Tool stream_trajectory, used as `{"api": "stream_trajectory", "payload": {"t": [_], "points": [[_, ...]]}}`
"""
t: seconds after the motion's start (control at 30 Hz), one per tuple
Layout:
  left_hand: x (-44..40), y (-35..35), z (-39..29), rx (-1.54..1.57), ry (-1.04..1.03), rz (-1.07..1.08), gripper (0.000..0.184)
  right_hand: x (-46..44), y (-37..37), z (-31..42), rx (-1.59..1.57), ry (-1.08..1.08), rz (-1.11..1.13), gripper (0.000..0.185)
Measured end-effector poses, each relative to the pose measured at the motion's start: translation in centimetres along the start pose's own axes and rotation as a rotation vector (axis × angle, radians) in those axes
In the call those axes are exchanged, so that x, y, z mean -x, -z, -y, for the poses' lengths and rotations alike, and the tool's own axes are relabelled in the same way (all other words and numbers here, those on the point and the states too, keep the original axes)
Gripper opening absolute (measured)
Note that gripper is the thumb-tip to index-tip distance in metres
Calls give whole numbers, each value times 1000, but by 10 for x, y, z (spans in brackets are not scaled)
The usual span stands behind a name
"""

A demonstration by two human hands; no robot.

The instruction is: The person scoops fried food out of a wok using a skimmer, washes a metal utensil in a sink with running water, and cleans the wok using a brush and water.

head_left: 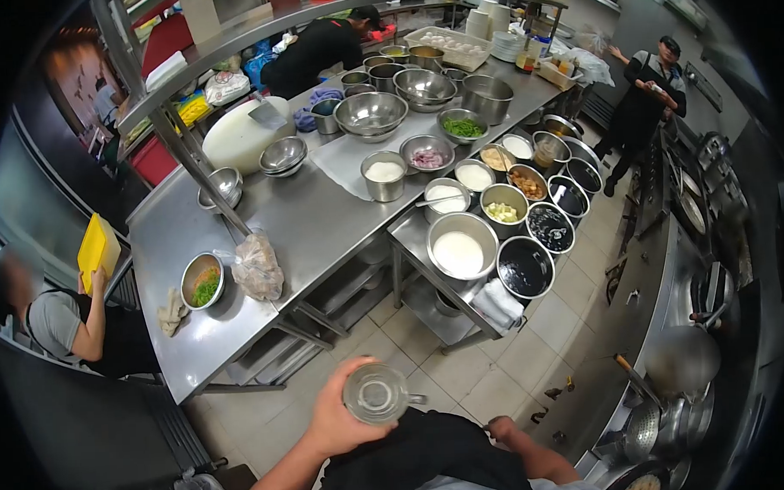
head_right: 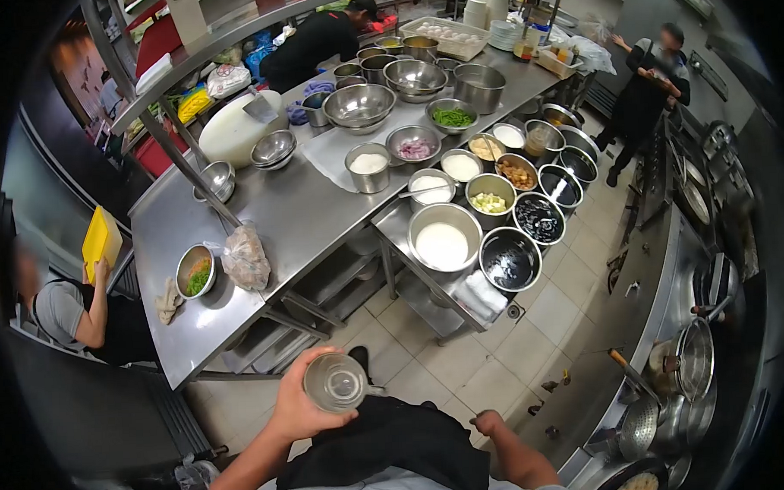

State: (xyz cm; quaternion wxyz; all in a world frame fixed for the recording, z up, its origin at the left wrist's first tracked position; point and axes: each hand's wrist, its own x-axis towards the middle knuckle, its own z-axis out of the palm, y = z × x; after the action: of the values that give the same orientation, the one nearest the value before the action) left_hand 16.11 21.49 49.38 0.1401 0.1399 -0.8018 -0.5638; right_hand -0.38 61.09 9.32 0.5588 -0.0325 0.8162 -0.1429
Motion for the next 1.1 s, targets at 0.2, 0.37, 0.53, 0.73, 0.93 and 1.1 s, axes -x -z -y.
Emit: {"api": "stream_trajectory", "payload": {"t": [0.2,0.37,0.53,0.73,0.93,1.1], "points": [[-25,63,74,91,209,-240,86,-34,12,200,238,427,-200,54],[-94,124,128,112,148,-277,82,-53,9,419,-16,494,-223,67],[-167,179,129,-33,101,-158,82,-72,39,598,489,839,-606,58],[-213,217,130,-133,107,-28,85,-169,21,651,26,834,-613,51],[-226,231,137,-163,184,-19,81,-179,39,614,-289,1014,-482,47],[-236,235,161,-230,117,30,81,-169,9,578,160,1129,-392,45]]}}
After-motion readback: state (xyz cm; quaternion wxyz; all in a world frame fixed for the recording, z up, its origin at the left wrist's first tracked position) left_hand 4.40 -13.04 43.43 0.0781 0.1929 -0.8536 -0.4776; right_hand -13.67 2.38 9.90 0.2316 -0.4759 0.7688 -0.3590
